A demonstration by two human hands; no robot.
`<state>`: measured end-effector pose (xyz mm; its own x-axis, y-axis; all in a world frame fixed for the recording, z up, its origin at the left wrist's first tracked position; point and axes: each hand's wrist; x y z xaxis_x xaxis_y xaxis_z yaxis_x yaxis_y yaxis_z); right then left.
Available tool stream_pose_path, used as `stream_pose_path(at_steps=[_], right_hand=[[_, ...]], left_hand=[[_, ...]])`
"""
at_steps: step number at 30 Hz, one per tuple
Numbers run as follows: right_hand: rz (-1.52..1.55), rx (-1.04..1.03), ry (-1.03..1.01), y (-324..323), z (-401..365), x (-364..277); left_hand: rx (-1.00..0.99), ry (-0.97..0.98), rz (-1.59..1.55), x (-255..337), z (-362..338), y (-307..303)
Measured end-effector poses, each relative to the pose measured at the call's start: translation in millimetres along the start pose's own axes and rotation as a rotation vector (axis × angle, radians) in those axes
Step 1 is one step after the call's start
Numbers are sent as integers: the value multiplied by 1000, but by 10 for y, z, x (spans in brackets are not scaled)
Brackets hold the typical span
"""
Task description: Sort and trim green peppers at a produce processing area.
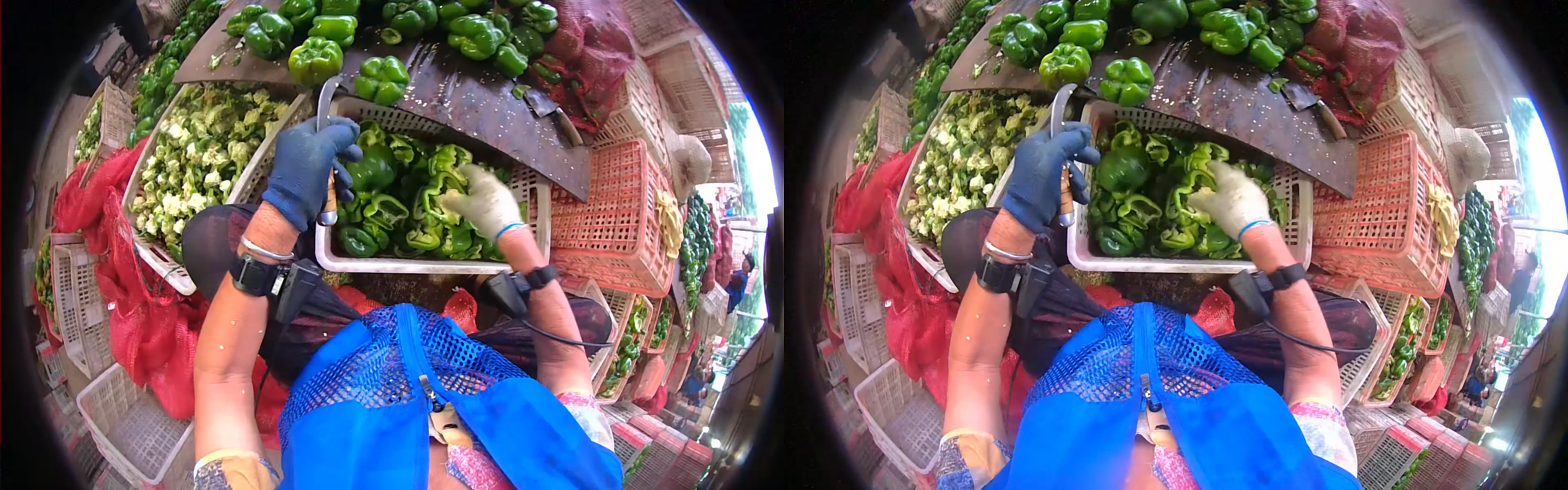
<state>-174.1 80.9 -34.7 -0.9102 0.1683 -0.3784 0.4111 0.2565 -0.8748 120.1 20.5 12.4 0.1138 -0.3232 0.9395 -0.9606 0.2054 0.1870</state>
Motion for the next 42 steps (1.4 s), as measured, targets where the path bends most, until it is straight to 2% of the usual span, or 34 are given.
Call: stream_pose_path(at_steps=[2, 4, 5, 6, 8, 9, 10, 12, 14, 15, 18, 20, 22, 25, 28, 30, 32, 33, 34, 35, 37, 38, 39, 40, 41, 42], right_hand=[[-361, -174, 74, 343, 49, -78], [-557, -97, -49, 563, 63, -95], [-538, -191, 21, 575, 125, -66], [-486, -184, 56, 539, 144, -68], [-196, 11, 75, 569, 148, 117], [46, 61, 158, 536, 164, 194], [140, 109, 111, 487, 166, 282], [156, 67, 114, 396, 145, 420], [75, 186, 75, 439, 152, 553], [39, 240, 48, 432, 174, 520], [-34, 232, -29, 480, 329, 298], [-347, 15, -194, 418, 497, 11], [-526, -328, -203, 627, 770, -116], [-687, -464, -185, 722, 786, -198], [-559, -394, -102, 572, 615, -50], [-421, -299, 72, 564, 653, 384], [-83, -42, 161, 477, 543, 702], [16, 61, 168, 394, 469, 733], [262, 152, 153, 419, 433, 793], [505, 253, 128, 530, 444, 861], [-30, 275, -14, 262, 273, 531], [-289, 321, -75, 116, 205, 367], [-259, 405, -122, 121, 138, 255], [-61, 624, -216, 250, 145, 276], [320, 581, -267, 223, 69, 196], [244, 594, -391, 175, -22, 205]], left_hand=[[-4, -43, -2, -121, 30, 0], [-28, -95, 14, -150, 35, 50], [-51, -100, 37, -133, 21, 73], [-59, -108, 50, -145, 46, 71], [-84, -122, 75, -208, 98, 78], [-58, -119, 119, -229, 108, 105], [-69, -135, 141, -234, 101, 132], [-104, -163, 189, -233, 67, 218], [-96, -95, 232, -273, 71, 266], [-79, -90, 224, -243, 43, 277], [-82, -103, 203, -177, -33, 255], [-82, -97, 195, -119, -62, 261], [-59, -90, 200, -94, -109, 263], [-28, -54, 169, -90, -127, 178], [-1, -112, 161, -106, -164, 152], [16, -112, 193, -270, -139, 170], [-28, -130, 224, -453, -140, 303], [-15, -68, 222, -543, -164, 449], [-7, 0, 220, -632, -184, 593], [-84, 58, 419, -740, -125, 657], [-156, 163, 550, -509, -265, 942], [-111, 347, 631, -610, -244, 1071], [-144, 396, 585, -476, -278, 1221], [-163, 406, 569, -266, -351, 1332], [-121, 434, 531, -337, -335, 1352], [-207, 464, 404, -156, -425, 1351]])
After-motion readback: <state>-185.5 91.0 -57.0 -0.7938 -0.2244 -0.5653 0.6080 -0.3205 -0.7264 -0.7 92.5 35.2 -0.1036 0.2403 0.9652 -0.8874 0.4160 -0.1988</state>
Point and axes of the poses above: each hand's wrist, its own z-axis towards the middle knuckle, its own y-axis out of the palm, x = y × z, and after that the axes turned 2 degrees about -x, right-handed
